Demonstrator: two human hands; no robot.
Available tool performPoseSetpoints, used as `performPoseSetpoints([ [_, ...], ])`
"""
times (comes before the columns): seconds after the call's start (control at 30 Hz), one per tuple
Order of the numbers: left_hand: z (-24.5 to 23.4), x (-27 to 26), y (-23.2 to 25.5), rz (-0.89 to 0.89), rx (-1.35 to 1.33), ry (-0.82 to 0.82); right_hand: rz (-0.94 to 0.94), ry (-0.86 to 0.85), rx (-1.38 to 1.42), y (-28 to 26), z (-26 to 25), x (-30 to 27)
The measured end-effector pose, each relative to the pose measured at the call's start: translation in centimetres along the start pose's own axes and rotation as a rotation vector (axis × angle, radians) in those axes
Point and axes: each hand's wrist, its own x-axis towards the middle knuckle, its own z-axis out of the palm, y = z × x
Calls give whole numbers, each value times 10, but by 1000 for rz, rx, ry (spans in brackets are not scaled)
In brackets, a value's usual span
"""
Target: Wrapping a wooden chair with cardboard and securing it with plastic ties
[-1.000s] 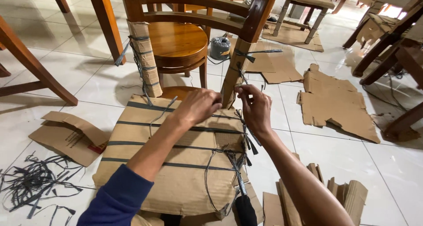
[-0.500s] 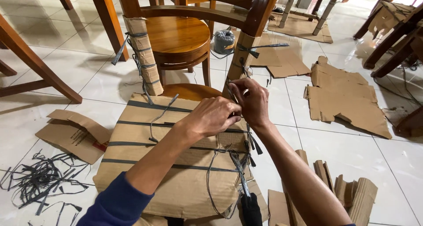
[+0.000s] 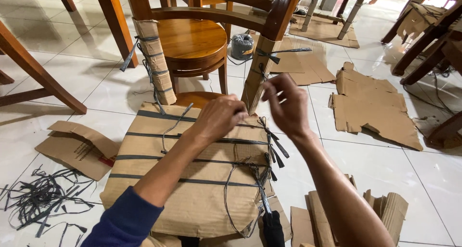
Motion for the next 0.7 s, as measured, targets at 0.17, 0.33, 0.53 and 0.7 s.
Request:
performPoseSetpoints([
  [0.17,47,1,-36,-73,-117,258,57,-367,-143,-64,21,-10],
  [0.33,62,-11,-16,-76,-487,377,223,-754,-333,-92,45,-15],
  [0.53,107,-5,-13,-9,-570,475,93,-696,-196,-86,61,-20],
  [0.7,125,11,-15,367,-1833,521,15,-460,-63,-79,69,-19],
])
